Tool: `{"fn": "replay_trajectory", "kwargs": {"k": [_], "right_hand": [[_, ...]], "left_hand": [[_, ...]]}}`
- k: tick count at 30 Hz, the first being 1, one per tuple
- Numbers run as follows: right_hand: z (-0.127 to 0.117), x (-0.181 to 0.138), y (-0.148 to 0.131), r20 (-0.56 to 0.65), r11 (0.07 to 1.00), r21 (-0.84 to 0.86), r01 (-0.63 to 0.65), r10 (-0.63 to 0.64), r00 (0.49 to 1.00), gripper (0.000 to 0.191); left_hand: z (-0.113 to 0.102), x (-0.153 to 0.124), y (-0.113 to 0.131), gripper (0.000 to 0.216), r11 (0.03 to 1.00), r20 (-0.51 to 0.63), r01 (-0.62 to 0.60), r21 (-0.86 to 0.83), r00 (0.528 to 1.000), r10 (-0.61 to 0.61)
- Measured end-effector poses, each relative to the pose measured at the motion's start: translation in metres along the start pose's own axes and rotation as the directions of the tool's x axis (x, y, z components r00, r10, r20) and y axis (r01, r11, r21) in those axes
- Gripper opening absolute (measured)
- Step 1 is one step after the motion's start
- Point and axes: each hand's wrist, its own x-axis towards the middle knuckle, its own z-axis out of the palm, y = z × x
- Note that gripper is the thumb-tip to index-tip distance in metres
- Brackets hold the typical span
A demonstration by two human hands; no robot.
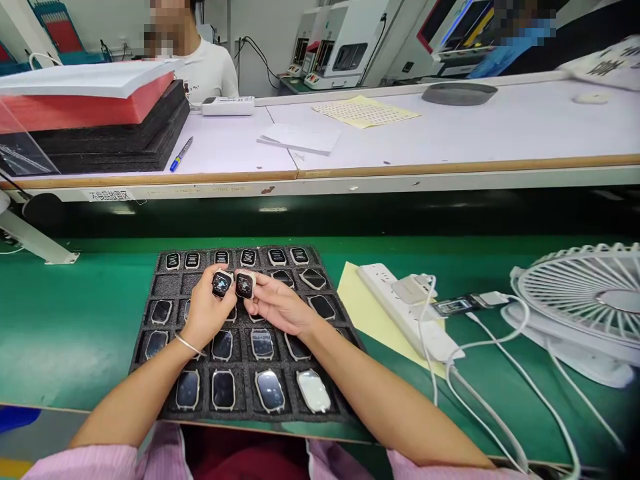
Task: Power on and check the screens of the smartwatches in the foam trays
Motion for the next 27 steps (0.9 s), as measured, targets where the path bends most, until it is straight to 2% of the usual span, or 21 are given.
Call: {"fn": "replay_trajectory", "kwargs": {"k": [9, 19, 27], "right_hand": [[-0.0090, 0.0026, 0.0051, 0.072, 1.000, 0.031, 0.002, -0.004, 0.997, 0.046], [-0.0077, 0.0009, 0.0066, 0.088, 1.000, 0.022, 0.020, -0.022, 0.996, 0.045], [-0.0092, 0.0004, 0.0075, 0.088, 1.000, -0.004, 0.016, -0.016, 0.996, 0.053]], "left_hand": [[0.0022, 0.0002, -0.0018, 0.033, 0.996, -0.047, -0.039, -0.084, 0.998, 0.035], [0.0034, 0.0009, -0.0075, 0.034, 0.993, -0.030, -0.038, -0.109, 0.999, 0.035], [0.0046, 0.0007, -0.0079, 0.036, 0.994, -0.048, -0.045, -0.098, 0.998, 0.040]]}}
